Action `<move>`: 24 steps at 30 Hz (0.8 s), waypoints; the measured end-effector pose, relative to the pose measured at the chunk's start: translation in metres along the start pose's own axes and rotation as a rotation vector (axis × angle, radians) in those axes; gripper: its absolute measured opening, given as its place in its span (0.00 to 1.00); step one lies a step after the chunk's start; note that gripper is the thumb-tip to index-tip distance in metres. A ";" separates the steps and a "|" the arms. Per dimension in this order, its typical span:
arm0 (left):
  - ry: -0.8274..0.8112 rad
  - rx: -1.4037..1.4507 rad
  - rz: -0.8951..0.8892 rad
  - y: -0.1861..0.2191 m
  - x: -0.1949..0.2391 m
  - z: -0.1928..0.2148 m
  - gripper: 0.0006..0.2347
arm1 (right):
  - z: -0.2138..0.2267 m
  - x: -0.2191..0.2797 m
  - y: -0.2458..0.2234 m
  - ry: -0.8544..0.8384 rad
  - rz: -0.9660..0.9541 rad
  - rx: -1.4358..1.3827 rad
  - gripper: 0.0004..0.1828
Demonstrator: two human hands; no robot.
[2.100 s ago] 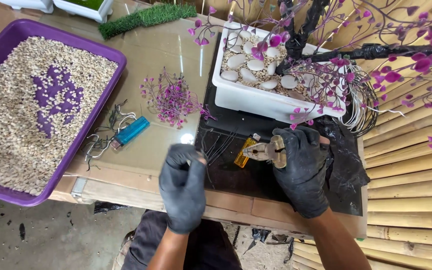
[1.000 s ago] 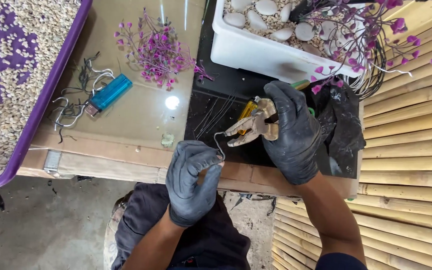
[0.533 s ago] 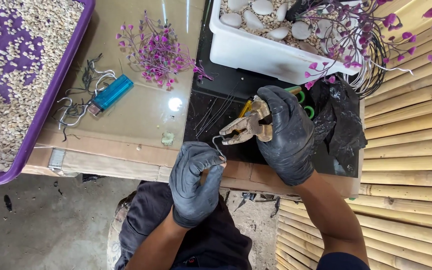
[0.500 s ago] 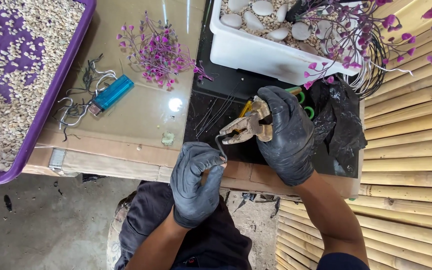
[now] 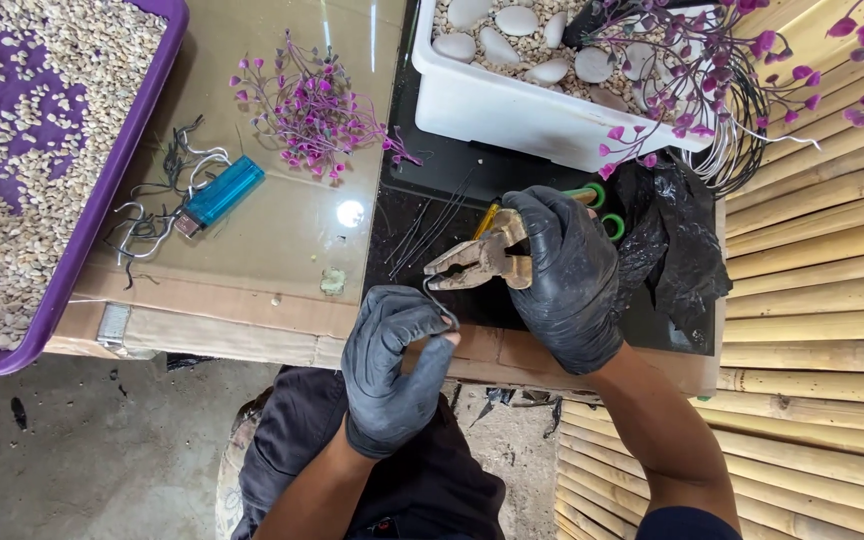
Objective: Using pliers to strip bark or shape a small branch for a bonsai tree arrangement.
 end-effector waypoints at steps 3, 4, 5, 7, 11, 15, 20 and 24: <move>-0.021 0.098 0.074 0.000 -0.004 0.000 0.03 | -0.002 0.005 0.005 -0.036 -0.021 -0.024 0.13; -0.021 0.099 0.073 0.000 -0.002 0.000 0.03 | -0.003 0.006 0.006 -0.035 -0.021 -0.022 0.13; -0.038 0.079 0.123 -0.003 0.001 0.000 0.06 | -0.004 0.007 0.006 -0.025 -0.004 0.007 0.14; -0.055 0.059 0.172 -0.006 0.004 -0.003 0.09 | -0.005 0.008 0.006 -0.015 0.013 0.036 0.16; 0.000 0.109 0.359 -0.008 0.001 -0.009 0.09 | -0.006 0.013 0.009 -0.088 -0.014 0.043 0.19; 0.077 0.092 0.495 -0.019 0.008 -0.012 0.06 | -0.004 0.011 0.004 -0.080 0.050 0.121 0.21; 0.042 0.023 0.249 -0.028 0.021 -0.006 0.18 | -0.006 0.009 0.003 -0.118 0.045 0.170 0.15; -0.002 0.172 0.427 -0.018 0.007 -0.001 0.12 | -0.002 -0.005 -0.008 -0.076 0.176 0.012 0.17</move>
Point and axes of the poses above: each hand's wrist, its own x-axis away from the middle knuckle, its own z-axis out of the back of the hand, y = z × x, the point moved 5 cm from there along -x, towards the middle knuckle, and after that the axes turned 2 degrees about -x, right-handed, at the moved point
